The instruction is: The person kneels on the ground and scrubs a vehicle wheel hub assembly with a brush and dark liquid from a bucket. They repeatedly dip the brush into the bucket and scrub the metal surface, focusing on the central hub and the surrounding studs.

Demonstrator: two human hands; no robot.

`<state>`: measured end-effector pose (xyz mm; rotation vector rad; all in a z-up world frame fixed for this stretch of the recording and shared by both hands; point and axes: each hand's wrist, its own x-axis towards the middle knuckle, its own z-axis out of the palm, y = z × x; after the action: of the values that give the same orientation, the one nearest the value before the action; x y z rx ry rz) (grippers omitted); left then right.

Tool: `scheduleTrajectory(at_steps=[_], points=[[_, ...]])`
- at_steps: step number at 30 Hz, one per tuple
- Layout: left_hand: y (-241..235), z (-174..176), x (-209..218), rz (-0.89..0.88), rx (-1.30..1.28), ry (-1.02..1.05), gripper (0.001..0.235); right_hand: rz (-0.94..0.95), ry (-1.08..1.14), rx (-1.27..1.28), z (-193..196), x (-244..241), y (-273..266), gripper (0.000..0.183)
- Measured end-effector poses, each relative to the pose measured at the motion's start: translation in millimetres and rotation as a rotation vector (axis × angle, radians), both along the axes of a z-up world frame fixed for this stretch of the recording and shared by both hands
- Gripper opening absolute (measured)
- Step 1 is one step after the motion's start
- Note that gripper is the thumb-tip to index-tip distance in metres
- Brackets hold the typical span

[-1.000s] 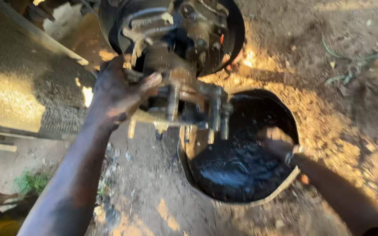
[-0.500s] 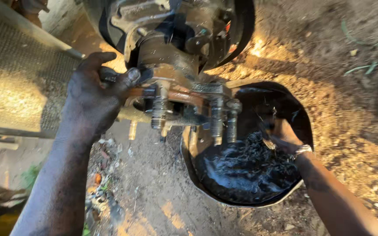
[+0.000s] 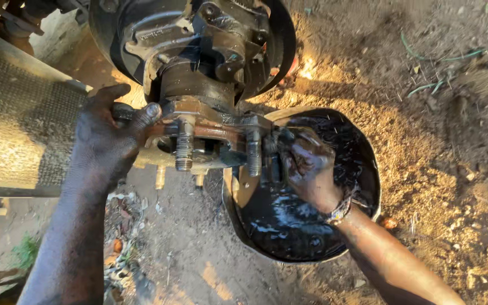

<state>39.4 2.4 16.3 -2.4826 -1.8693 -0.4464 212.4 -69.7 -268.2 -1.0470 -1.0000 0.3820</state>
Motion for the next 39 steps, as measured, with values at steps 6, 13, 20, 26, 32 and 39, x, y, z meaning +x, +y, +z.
scheduleTrajectory(at_steps=[6, 13, 20, 26, 32, 39], points=[[-5.7, -1.2, 3.0, 0.144, -0.099, -0.006, 0.071, -0.055, -0.525, 0.135, -55.7, 18.6, 28.4, 0.017], [-9.6, 1.1, 9.5, 0.105, -0.072, 0.047, 0.071, 0.397, -0.778, -0.437, -242.2, 10.3, 26.1, 0.019], [-7.0, 4.0, 6.6, 0.117, -0.122, -0.199, 0.060, 0.071, -1.226, -0.634, -374.3, -75.1, 6.0, 0.062], [-2.5, 3.5, -9.7, 0.103, -0.071, -0.106, 0.060, 0.554, -0.709, -0.906, -347.7, -44.3, 17.1, 0.052], [5.0, -3.3, -20.7, 0.040, -0.057, -0.137, 0.055, 0.706, 0.522, -0.272, -146.7, 54.4, 18.5, 0.047], [18.5, -9.5, -37.4, 0.005, -0.087, -0.278, 0.058, 0.288, 0.153, -0.111, 25.0, 32.5, 6.7, 0.021]])
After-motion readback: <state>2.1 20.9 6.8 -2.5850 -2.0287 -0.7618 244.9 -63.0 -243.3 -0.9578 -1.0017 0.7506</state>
